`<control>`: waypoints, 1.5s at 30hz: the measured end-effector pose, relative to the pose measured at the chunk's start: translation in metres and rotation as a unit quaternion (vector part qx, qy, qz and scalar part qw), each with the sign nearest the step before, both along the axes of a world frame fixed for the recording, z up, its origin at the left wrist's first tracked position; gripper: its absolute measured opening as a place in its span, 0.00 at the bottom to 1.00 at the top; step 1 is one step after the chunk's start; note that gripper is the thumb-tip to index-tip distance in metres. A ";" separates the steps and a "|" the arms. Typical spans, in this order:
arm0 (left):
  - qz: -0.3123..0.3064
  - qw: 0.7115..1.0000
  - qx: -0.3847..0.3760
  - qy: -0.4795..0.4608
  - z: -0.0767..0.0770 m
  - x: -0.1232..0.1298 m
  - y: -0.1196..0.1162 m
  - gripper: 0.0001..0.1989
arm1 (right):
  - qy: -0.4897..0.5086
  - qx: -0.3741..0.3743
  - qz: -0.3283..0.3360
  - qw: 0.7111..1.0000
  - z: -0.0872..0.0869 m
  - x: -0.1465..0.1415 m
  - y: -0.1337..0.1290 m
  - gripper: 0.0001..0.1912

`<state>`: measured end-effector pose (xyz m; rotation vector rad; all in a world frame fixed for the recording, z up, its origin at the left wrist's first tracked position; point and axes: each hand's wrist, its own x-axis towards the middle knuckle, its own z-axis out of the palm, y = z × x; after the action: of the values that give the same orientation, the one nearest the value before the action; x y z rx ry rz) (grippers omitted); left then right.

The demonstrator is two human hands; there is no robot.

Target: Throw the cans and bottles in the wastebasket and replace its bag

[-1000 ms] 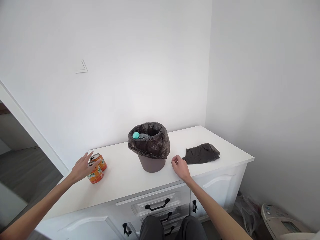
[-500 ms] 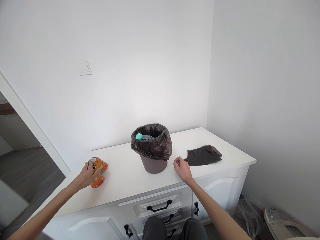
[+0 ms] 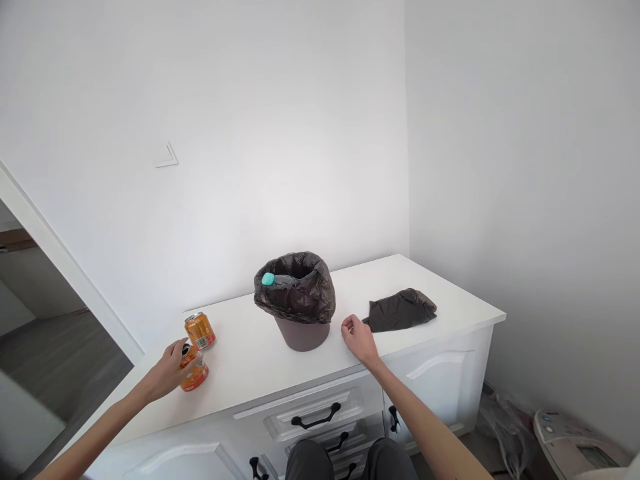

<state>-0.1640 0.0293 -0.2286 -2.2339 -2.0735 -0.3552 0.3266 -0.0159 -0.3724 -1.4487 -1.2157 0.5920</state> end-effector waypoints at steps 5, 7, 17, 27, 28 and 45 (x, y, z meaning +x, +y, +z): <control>-0.010 0.997 -0.053 -0.048 0.021 0.014 -0.010 0.39 | 0.008 0.002 0.003 1.000 0.004 0.000 -0.003 0.06; -0.018 0.996 -0.024 -0.081 0.042 0.029 -0.013 0.40 | 0.011 0.005 0.006 1.000 0.006 0.000 -0.004 0.06; -0.173 0.897 0.186 -0.361 0.158 0.211 -0.012 0.32 | 0.020 0.015 0.006 1.000 0.012 0.001 -0.002 0.06; -0.221 0.928 0.035 -0.298 0.120 0.257 0.021 0.34 | 0.018 0.014 0.004 1.000 0.011 0.002 0.002 0.05; -0.228 0.928 0.025 -0.293 0.116 0.252 0.018 0.33 | 0.017 0.014 0.004 1.000 0.011 0.002 0.003 0.05; 0.023 0.997 0.040 -0.059 0.026 0.024 0.078 0.35 | -0.030 0.005 -0.008 0.999 0.008 -0.001 0.002 0.06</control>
<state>-0.1405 0.1074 -0.2023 -2.1646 -2.1230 -0.5682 0.3255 -0.0135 -0.3644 -1.4753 -1.2516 0.5332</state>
